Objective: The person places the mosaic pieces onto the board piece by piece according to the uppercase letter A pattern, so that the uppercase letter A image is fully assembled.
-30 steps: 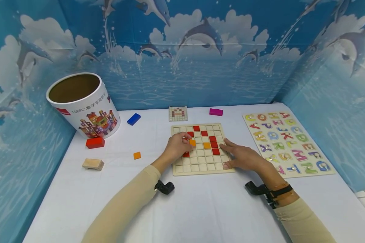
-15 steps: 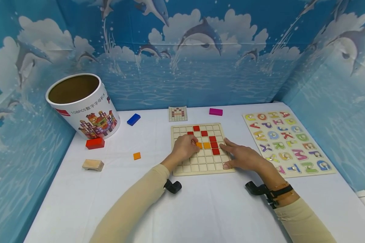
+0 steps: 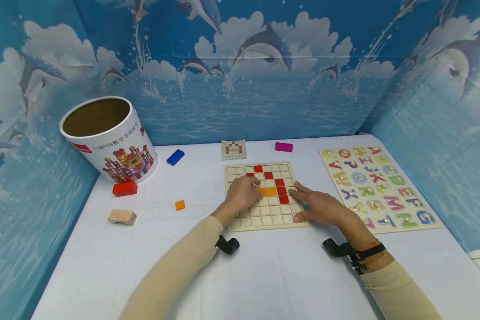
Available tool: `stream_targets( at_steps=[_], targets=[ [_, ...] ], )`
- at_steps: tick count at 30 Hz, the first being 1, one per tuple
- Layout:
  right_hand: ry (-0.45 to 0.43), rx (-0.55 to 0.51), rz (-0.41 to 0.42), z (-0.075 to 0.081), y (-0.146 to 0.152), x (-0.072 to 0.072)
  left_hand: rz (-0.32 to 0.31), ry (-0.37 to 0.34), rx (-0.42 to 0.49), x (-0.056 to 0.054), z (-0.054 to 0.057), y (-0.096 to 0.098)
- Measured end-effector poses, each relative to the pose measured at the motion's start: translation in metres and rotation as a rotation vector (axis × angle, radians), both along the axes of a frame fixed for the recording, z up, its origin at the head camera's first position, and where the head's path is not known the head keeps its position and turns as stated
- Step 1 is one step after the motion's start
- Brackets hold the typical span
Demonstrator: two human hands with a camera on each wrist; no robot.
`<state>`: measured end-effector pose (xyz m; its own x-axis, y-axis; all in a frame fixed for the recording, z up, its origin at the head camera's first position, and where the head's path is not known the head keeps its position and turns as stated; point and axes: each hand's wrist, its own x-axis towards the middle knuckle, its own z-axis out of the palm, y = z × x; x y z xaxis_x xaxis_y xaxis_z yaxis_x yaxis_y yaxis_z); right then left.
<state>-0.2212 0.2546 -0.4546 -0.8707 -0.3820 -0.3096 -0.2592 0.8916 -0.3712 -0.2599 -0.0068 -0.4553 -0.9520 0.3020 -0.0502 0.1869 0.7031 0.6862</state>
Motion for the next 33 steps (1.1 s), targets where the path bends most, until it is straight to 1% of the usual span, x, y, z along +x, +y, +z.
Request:
stream_targets(
  at_steps=[2,5,7,9,12,15,17,19,22,25,27,30,33],
  targets=[
    [-0.001,-0.003,-0.001,0.001,0.000,0.001,0.010,-0.008,0.087,-0.001,0.007,-0.009],
    [-0.004,-0.009,-0.006,0.001,0.000,0.001,0.053,-0.040,0.222,-0.007,0.021,-0.033],
    [-0.004,-0.009,-0.006,0.000,0.001,0.001,0.109,-0.069,0.297,-0.010,0.030,-0.054],
    [-0.004,-0.011,-0.006,0.000,0.001,0.001,0.181,-0.114,0.361,-0.013,0.035,-0.080],
    [-0.003,-0.012,-0.001,-0.001,0.001,0.001,0.288,-0.186,0.442,-0.014,0.034,-0.120],
    [-0.003,-0.014,0.003,-0.001,0.000,0.001,0.392,-0.247,0.492,-0.009,0.028,-0.158],
    [-0.003,-0.016,0.003,0.000,0.000,0.001,0.445,-0.273,0.490,-0.003,0.022,-0.178],
    [-0.004,-0.017,0.002,0.001,-0.001,0.001,0.486,-0.297,0.470,0.005,0.017,-0.195],
    [-0.005,-0.018,0.001,0.002,0.000,0.001,0.515,-0.335,0.414,0.018,0.009,-0.211],
    [-0.005,-0.013,0.001,0.002,0.000,0.001,0.493,-0.353,0.345,0.029,0.002,-0.219],
    [-0.008,-0.010,-0.002,0.002,0.000,0.001,0.461,-0.350,0.303,0.035,-0.002,-0.222],
    [-0.012,-0.011,-0.005,0.001,0.000,0.000,0.425,-0.335,0.255,0.041,-0.006,-0.223],
    [-0.012,-0.020,0.001,0.000,0.000,-0.001,0.401,-0.326,0.234,0.043,-0.007,-0.224]
  ],
)
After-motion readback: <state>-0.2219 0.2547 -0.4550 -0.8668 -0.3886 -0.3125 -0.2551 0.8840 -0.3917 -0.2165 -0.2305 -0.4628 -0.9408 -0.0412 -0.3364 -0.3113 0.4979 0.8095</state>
